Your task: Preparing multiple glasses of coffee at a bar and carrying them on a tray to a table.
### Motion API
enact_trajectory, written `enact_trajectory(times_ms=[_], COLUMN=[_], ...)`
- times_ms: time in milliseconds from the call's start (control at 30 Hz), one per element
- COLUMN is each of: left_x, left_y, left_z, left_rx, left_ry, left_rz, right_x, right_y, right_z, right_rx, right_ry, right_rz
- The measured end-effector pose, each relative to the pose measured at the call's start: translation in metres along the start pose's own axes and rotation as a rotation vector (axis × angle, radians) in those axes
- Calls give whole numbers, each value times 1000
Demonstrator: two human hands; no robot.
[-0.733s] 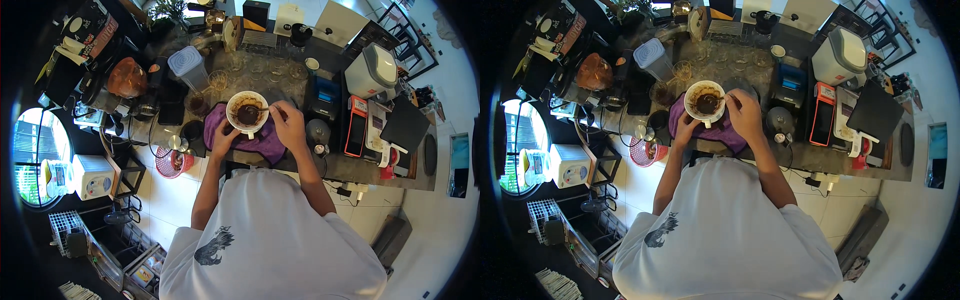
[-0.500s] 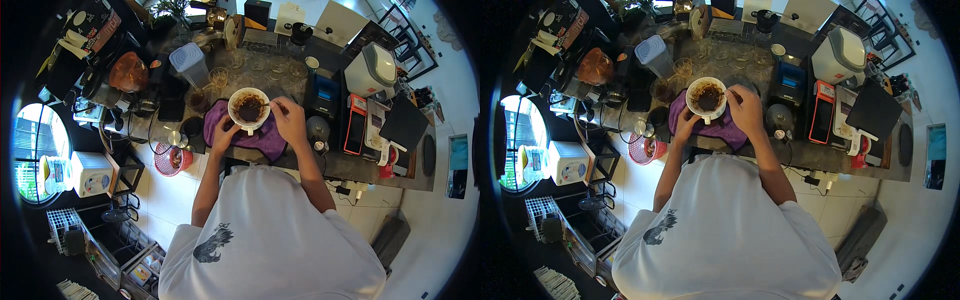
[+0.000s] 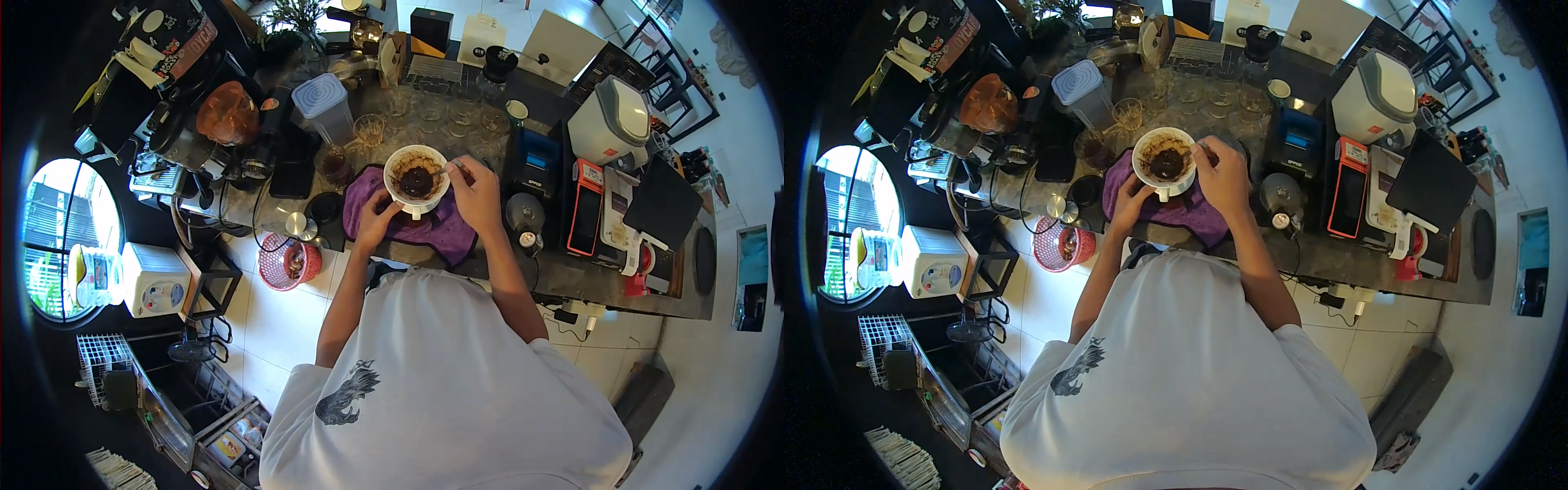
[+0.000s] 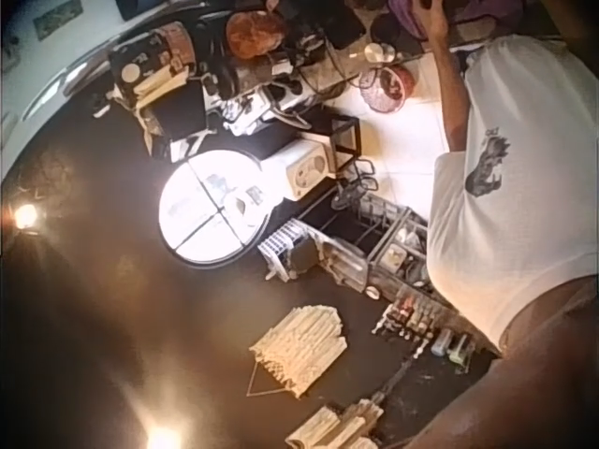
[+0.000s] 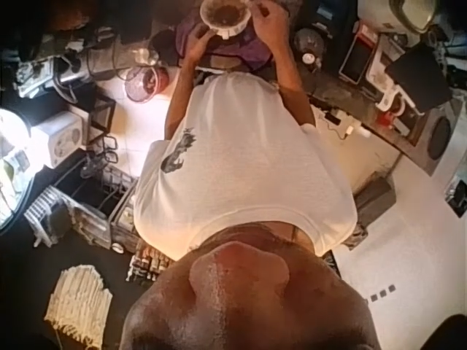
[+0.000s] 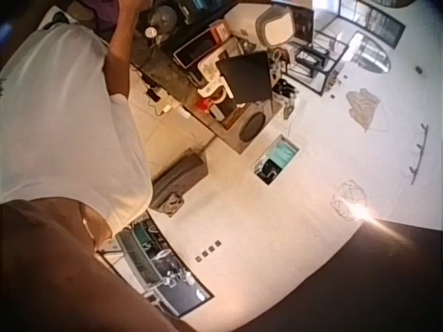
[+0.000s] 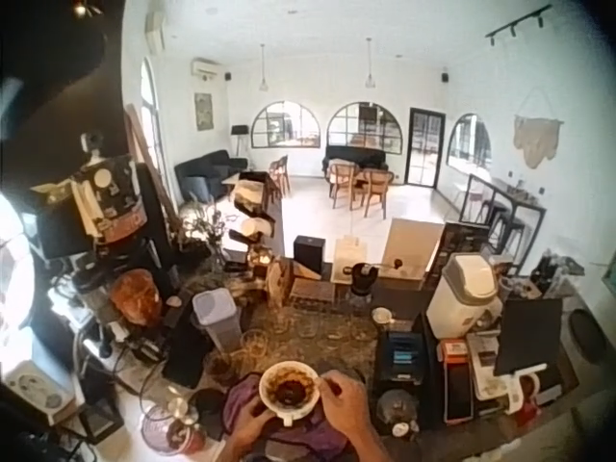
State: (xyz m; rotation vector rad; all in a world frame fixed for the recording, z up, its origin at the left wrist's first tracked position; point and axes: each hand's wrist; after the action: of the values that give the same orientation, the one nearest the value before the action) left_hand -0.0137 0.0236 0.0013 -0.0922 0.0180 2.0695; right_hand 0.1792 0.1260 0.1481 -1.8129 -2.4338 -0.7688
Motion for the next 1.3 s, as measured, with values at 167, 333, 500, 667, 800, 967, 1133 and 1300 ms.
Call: enact_trajectory(times_ms=[167, 333, 500, 667, 800, 967, 1133, 1300], left_x=[-2, -1, 0, 4, 2, 0, -1, -9], left_y=[0, -3, -2, 1, 0, -1, -2, 0], left_z=[1, 0, -4, -14, -17, -22, -18, 2], left_rx=[11, -35, -43, -31, -69, -58, -65, 83], left_ry=[11, 22, -2, -1, -10, -26, -30, -23], left_rz=[-9, 18, 28, 38, 14, 24, -26, -49], right_x=[0, -4, -5, -11, -23, -58, -81, -77], right_y=[-3, -1, -3, -2, -4, -17, -46, -49], right_z=[2, 1, 3, 7, -4, 13, 11, -1], right_rx=[-95, -48, -23, -50, 10, 211, 286, 454], right_ry=[-7, 27, 14, 5, -27, -61, -261, -443], right_rz=[-34, 26, 64, 56, 149, 182, -17, -54])
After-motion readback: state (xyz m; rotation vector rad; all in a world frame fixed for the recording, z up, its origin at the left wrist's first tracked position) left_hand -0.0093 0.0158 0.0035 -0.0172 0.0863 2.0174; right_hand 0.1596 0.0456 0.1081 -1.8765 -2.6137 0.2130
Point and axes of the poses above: each hand's wrist, its own x-axis towards the middle knuckle, its own y-axis out of the back of the hand, z = x × y, and after that the axes turned 3 degrees about z, right-handed
